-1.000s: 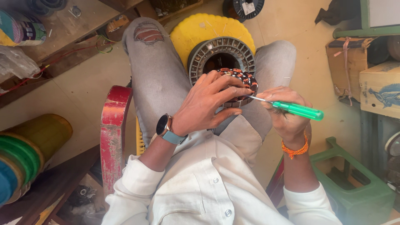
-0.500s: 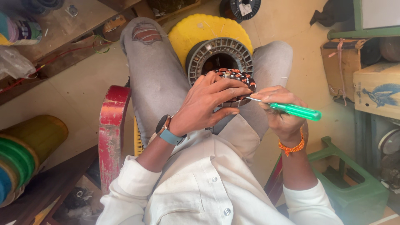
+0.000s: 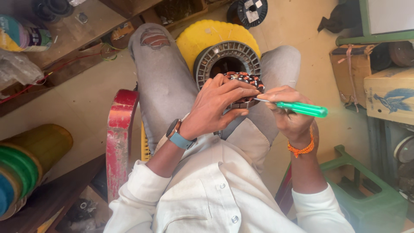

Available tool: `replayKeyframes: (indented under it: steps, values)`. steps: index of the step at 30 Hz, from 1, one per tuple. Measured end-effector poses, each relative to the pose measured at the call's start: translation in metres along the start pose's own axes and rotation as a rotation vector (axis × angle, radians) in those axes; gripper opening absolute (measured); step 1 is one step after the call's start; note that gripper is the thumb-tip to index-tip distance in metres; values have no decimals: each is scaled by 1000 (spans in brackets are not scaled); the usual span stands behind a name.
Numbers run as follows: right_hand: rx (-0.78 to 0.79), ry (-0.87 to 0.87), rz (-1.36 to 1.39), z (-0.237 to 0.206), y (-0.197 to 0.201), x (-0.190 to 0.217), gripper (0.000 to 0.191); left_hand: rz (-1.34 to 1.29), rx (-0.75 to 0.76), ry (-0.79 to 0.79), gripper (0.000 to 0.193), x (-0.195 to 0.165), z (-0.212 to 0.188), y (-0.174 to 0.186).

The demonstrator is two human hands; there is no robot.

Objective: The person sits with a fan motor armature on their lap and fits small white insulating strips between the copper commutator segments by hand. They use a green-handled screwdriver to press and pry the strips into place and scissors to trim the strips, working around the armature.

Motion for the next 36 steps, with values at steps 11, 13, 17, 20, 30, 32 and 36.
replayKeyframes:
  steps: [11, 13, 17, 20, 30, 32, 36]
  values:
    - [36, 33, -108, 11, -3, 6, 15, -27, 4, 17, 46, 4, 0, -3]
    - [16, -6, -79, 8, -2, 7, 14, -27, 4, 9, 47, 5, 1, -3]
    - [-2, 54, -55, 5, -5, 17, 14, -46, -1, 12, 49, 7, 0, -4]
    - [-26, 54, -113, 7, -9, 20, 15, -53, -16, 10, 48, 9, -1, -5]
    - [26, -25, -106, 11, -2, 17, 17, -64, 11, -31, 51, 9, -1, -4]
    - [-34, -19, -106, 4, -5, 19, 16, -97, 4, -129, 54, 11, -5, 1]
    - [-147, 38, 53, -12, -10, 23, 20, -115, -31, -203, 57, 19, -15, 1]
Point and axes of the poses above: each hand's wrist, its own z-axis towards the middle knuckle, its own y-axis out of the back of the hand, x = y × z, the point moved 7 cm from there along z, towards the middle knuckle, and after that the axes turned 15 degrees about x, right-handed, at the moved point
